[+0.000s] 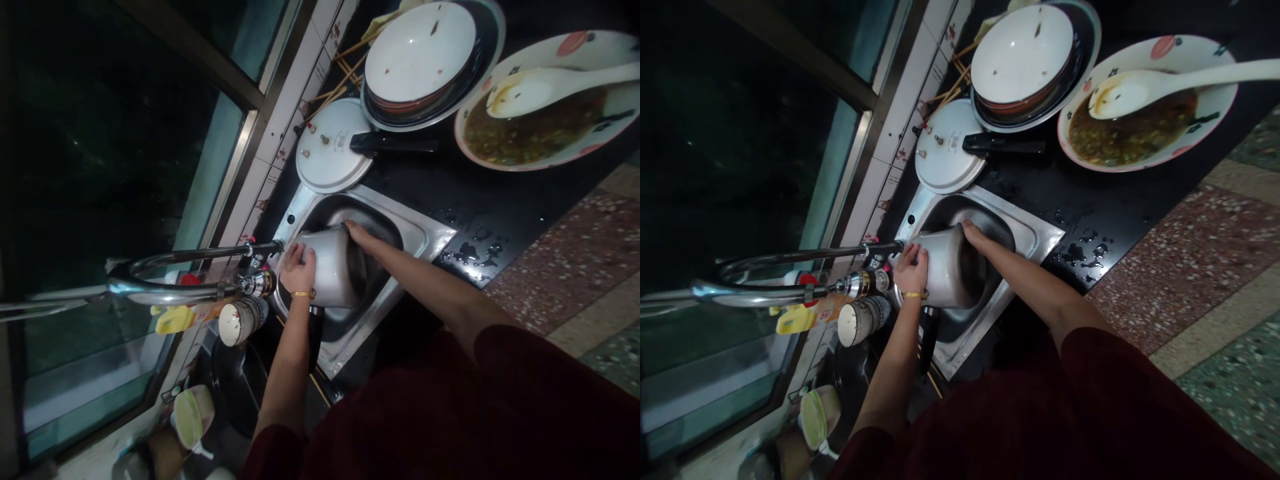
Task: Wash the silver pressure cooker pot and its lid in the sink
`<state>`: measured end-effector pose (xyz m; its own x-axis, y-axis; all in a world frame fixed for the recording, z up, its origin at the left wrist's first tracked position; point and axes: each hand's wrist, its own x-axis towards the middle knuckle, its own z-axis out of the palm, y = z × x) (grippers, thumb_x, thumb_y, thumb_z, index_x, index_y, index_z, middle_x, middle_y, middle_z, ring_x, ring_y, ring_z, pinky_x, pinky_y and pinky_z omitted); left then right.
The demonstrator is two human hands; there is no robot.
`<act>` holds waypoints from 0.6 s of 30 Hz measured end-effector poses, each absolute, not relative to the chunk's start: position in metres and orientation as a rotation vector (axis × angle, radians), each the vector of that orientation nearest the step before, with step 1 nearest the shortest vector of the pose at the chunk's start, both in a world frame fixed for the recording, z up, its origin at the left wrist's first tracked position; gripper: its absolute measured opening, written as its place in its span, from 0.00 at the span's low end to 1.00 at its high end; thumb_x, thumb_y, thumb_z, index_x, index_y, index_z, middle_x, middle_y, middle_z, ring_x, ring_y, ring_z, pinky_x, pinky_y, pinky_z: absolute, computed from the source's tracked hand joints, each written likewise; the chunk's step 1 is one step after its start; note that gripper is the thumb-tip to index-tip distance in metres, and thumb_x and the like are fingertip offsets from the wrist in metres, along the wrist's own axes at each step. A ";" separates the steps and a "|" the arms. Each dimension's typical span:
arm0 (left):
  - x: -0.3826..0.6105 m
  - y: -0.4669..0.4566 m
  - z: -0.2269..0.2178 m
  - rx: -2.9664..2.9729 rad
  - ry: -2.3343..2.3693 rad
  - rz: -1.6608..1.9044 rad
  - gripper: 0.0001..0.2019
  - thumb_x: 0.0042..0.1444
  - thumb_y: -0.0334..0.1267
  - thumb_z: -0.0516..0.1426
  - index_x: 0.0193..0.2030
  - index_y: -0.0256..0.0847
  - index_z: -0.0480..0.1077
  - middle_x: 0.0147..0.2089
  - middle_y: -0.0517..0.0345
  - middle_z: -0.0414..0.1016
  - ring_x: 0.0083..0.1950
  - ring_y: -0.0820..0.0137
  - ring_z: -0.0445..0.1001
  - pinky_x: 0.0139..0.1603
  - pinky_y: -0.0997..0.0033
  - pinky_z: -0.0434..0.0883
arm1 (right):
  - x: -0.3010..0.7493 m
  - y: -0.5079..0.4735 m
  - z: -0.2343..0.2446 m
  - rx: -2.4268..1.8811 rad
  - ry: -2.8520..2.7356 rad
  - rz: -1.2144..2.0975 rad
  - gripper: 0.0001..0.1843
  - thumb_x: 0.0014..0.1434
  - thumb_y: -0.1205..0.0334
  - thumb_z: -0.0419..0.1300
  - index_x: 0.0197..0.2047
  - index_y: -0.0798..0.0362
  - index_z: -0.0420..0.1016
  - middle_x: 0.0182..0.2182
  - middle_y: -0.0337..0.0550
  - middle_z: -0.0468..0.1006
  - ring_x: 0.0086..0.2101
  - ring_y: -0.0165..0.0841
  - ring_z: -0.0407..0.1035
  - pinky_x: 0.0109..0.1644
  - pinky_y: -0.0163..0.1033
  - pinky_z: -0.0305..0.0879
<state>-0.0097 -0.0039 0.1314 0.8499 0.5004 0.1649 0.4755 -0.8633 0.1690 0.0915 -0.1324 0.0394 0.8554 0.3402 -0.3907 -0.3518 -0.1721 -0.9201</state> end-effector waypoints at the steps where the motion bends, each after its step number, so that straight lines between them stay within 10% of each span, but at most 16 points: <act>1: -0.009 -0.004 0.132 2.897 0.776 0.311 0.13 0.56 0.41 0.57 0.45 0.42 0.78 0.53 0.53 0.76 0.54 0.63 0.74 0.57 0.61 0.70 | 0.080 -0.133 0.055 -1.670 -0.116 0.584 0.25 0.67 0.61 0.42 0.47 0.69 0.76 0.49 0.54 0.77 0.54 0.29 0.67 0.64 0.38 0.55; 7: -0.026 -0.008 0.130 2.903 0.713 0.377 0.15 0.56 0.42 0.56 0.47 0.41 0.77 0.54 0.51 0.76 0.53 0.62 0.75 0.53 0.61 0.71 | 0.042 -0.130 0.100 -1.851 -0.671 0.388 0.20 0.61 0.63 0.54 0.56 0.55 0.73 0.63 0.50 0.64 0.66 0.42 0.48 0.69 0.55 0.41; 18: -0.095 -0.002 0.126 2.910 0.604 0.485 0.29 0.56 0.44 0.54 0.63 0.33 0.63 0.61 0.38 0.68 0.63 0.58 0.66 0.62 0.59 0.63 | 0.094 -0.126 0.010 -1.696 0.192 1.173 0.20 0.62 0.65 0.44 0.41 0.59 0.78 0.30 0.51 0.79 0.35 0.41 0.75 0.44 0.46 0.71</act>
